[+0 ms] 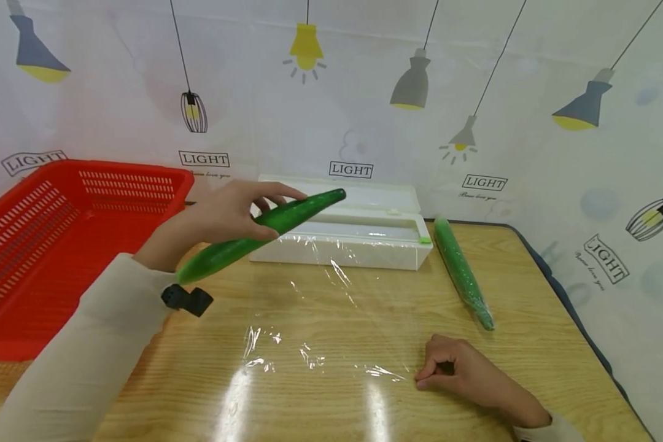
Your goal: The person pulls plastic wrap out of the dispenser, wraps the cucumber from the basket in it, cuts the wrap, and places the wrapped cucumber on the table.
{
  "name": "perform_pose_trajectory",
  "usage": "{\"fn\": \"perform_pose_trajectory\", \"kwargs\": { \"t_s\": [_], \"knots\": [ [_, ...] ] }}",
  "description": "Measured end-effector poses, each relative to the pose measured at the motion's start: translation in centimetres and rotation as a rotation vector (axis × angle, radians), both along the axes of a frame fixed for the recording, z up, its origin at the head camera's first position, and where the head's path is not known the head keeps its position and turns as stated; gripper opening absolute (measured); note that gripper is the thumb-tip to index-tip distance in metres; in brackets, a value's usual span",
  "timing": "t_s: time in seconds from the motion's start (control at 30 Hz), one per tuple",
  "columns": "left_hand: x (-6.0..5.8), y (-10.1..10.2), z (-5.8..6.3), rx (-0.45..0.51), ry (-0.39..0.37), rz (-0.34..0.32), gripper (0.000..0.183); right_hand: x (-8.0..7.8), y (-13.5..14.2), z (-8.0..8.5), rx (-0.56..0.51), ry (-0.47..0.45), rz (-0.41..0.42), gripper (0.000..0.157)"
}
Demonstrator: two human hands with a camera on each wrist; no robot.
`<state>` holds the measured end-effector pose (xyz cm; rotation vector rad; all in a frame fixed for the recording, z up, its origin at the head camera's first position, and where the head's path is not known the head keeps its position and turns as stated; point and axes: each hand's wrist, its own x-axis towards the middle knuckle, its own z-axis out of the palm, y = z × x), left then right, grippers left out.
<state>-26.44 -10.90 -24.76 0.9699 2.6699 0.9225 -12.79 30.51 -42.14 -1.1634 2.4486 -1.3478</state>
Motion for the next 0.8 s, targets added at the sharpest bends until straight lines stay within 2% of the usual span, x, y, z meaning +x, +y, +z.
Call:
{"fn": "perform_pose_trajectory", "kwargs": {
  "t_s": [0.1, 0.23, 0.37, 0.57, 0.8],
  "knots": [
    [0.2, 1.4, -0.2, 0.022, -0.014, -0.068, 0.056, 0.0, 0.0, -0.1, -0.003, -0.001, 0.002, 0.015],
    [0.5, 3.1, -0.7, 0.02, 0.01, -0.142, 0.059, 0.0, -0.1, 0.1, 0.008, -0.007, -0.011, 0.013],
    [1.0, 4.7, -1.4, 0.007, 0.045, -0.197, 0.061, 0.1, -0.2, 0.2, 0.042, -0.009, -0.035, 0.012],
    [2.1, 6.5, -2.3, 0.033, 0.057, -0.282, 0.06, 0.1, -0.2, 0.2, 0.058, -0.035, -0.053, 0.011],
    [3.3, 8.3, -3.3, 0.002, 0.068, -0.339, 0.062, 0.0, -0.2, 0.2, 0.011, -0.018, -0.016, 0.012]
  ]
}}
